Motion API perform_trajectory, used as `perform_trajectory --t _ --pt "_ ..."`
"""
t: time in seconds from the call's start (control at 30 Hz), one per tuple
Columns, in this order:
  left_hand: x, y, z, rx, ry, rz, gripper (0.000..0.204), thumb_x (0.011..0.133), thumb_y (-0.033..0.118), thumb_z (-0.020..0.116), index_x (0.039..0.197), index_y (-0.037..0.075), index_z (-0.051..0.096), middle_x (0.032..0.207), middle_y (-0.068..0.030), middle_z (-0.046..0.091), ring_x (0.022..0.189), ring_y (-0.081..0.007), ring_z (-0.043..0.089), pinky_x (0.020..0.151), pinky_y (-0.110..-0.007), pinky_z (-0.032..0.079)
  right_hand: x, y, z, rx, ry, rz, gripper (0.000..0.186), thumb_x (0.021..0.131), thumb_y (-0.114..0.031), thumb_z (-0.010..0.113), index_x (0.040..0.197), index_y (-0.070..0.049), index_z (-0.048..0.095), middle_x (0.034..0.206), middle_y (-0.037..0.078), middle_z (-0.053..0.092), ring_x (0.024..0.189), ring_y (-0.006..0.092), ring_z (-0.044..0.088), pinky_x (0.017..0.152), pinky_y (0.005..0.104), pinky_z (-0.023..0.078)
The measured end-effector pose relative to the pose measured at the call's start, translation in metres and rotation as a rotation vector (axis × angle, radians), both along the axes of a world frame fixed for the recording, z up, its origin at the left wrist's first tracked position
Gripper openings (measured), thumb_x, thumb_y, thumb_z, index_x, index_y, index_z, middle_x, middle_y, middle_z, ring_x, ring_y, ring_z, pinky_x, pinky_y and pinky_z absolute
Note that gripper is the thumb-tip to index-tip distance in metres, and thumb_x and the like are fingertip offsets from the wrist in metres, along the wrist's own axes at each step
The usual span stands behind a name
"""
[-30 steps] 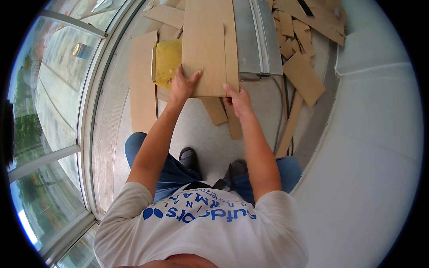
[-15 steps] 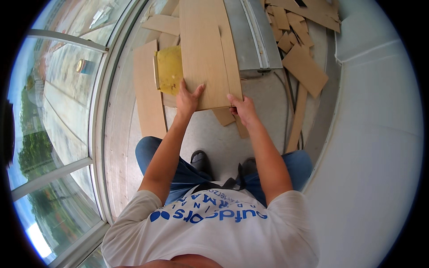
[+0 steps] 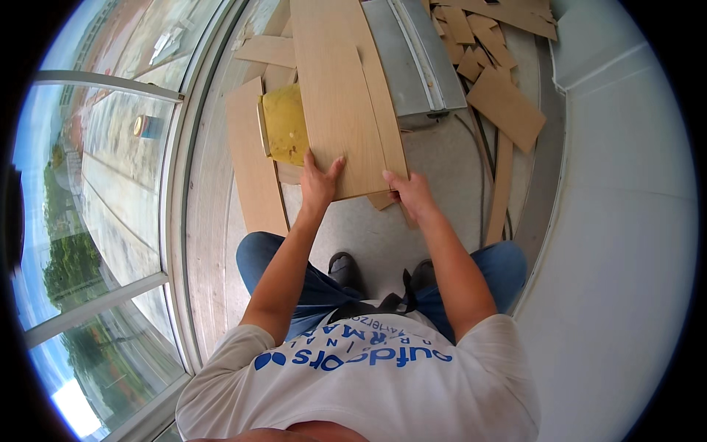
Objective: The person uses a small table saw to cut a piece of wooden flooring, pushing it through the blade by hand and then setting the cut pieces aside.
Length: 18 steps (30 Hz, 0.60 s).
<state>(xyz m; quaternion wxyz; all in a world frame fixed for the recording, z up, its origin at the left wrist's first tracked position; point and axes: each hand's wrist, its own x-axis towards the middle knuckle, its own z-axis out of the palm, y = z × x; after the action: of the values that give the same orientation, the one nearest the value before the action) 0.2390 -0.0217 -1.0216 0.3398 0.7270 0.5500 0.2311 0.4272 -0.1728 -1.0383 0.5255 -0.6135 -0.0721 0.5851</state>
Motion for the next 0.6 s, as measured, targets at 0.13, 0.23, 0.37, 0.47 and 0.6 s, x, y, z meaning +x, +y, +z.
perform_trajectory --t 0.13,0.23,0.37,0.47,0.6 --pt "-0.001 -0.017 0.007 -0.055 0.044 0.015 0.099 0.088 0.049 0.081 0.152 -0.008 0.032 0.115 -0.038 0.068 0.111 -0.0505 0.067 0.093 -0.049 0.055 0.007 -0.011 0.001 -0.078 0.035 0.062 0.041 0.091 -0.036 0.082 0.112 -0.003 0.068 0.094 0.004 0.069 0.074 0.0133 0.064 0.069 0.0299 0.054" --pt "-0.002 -0.02 0.01 -0.071 0.073 0.015 0.102 0.088 0.053 0.079 0.153 -0.008 0.032 0.116 -0.038 0.068 0.112 -0.0502 0.067 0.094 -0.049 0.054 0.014 -0.003 0.003 0.0 -0.072 0.104 0.05 0.088 -0.036 0.082 0.118 0.001 0.067 0.106 0.011 0.072 0.089 0.0204 0.07 0.08 0.0353 0.056" --pt "0.003 -0.023 0.022 -0.186 0.036 0.042 0.105 0.086 0.051 0.082 0.152 -0.015 0.033 0.139 -0.0375 0.057 0.133 -0.0447 0.057 0.11 -0.044 0.046 0.023 0.031 0.022 -0.017 -0.421 0.103 0.061 0.085 -0.038 0.083 0.122 0.006 0.065 0.117 0.019 0.072 0.107 0.0278 0.071 0.091 0.0392 0.056" --pt "0.003 -0.023 0.021 -0.165 0.035 0.04 0.103 0.087 0.049 0.082 0.152 -0.015 0.033 0.138 -0.0379 0.057 0.132 -0.0452 0.058 0.108 -0.044 0.047 0.026 0.033 0.01 -0.032 -0.463 0.14 0.065 0.085 -0.041 0.083 0.124 0.007 0.064 0.117 0.02 0.072 0.106 0.029 0.071 0.091 0.0398 0.056" --pt "-0.002 -0.031 0.017 -0.138 0.04 0.021 0.1 0.088 0.047 0.081 0.152 -0.012 0.032 0.13 -0.0385 0.061 0.123 -0.0484 0.062 0.101 -0.047 0.051 0.026 0.026 -0.006 -0.027 -0.441 0.163 0.063 0.087 -0.043 0.082 0.122 0.007 0.066 0.116 0.02 0.073 0.105 0.0286 0.072 0.09 0.0397 0.056"
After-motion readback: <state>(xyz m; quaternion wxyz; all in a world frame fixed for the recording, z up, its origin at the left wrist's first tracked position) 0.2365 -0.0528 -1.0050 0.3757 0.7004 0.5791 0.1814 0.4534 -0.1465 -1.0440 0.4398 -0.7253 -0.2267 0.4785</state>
